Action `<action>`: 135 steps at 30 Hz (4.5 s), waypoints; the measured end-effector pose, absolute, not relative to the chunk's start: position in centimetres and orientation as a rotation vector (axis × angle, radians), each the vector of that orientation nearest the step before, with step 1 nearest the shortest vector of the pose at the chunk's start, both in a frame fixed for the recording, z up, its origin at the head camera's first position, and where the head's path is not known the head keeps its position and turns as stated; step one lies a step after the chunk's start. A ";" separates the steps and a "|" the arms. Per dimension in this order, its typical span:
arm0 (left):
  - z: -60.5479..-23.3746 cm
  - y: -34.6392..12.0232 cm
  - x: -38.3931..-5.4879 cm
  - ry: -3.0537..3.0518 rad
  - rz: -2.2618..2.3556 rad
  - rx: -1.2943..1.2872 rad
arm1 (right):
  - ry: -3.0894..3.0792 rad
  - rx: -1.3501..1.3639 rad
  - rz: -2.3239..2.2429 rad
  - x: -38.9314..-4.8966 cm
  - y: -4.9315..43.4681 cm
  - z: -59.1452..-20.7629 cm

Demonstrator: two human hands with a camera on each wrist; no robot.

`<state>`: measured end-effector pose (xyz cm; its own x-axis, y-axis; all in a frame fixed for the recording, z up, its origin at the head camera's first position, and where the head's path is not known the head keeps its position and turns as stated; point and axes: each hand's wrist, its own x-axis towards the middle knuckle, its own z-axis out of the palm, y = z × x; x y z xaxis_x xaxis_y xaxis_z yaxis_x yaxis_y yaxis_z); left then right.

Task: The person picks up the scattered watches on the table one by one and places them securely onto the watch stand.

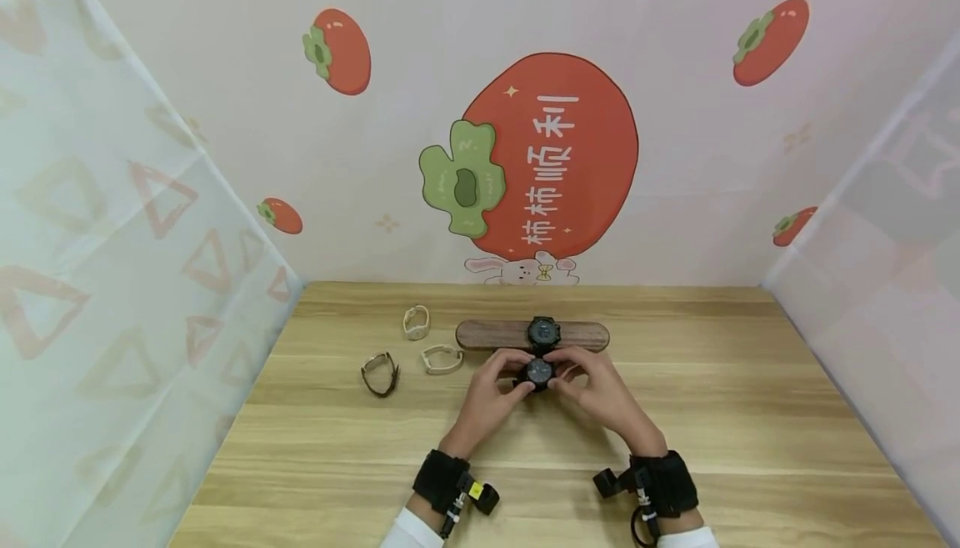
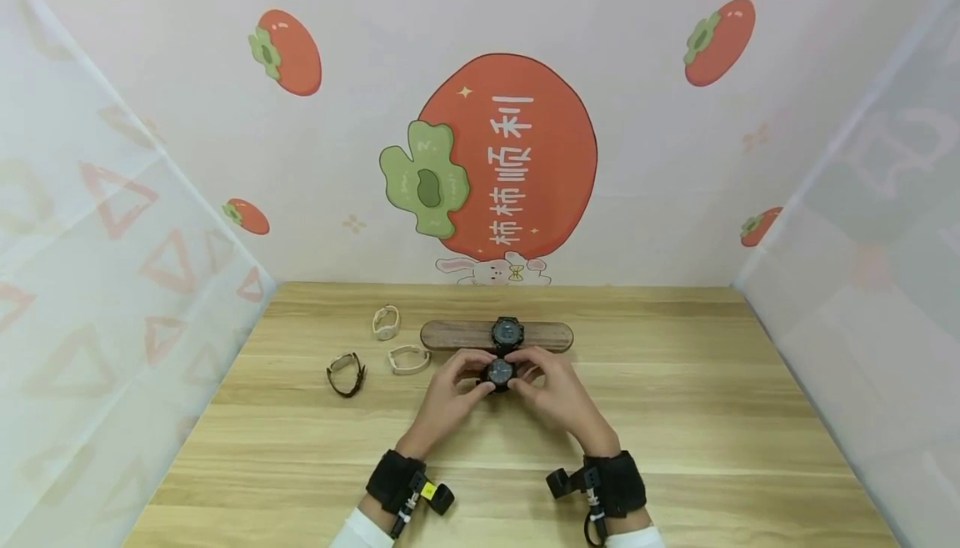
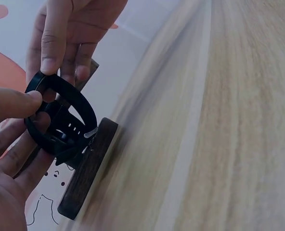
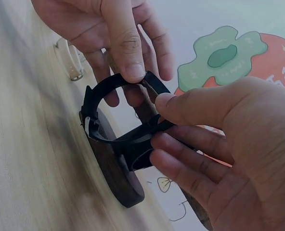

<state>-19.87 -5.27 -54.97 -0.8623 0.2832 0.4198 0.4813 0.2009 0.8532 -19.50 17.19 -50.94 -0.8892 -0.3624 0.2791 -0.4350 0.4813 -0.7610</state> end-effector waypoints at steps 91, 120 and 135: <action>-55.2 -5.8 -19.5 -2.340 -1.814 -0.758 | -2.553 0.727 1.522 -19.3 16.9 -52.3; -55.5 -6.3 -19.4 -2.351 -1.761 -0.830 | -2.603 0.799 1.428 -18.9 17.0 -52.2; -54.5 -6.8 -19.8 -2.302 -1.723 -0.941 | -2.541 0.804 1.438 -19.1 16.9 -52.3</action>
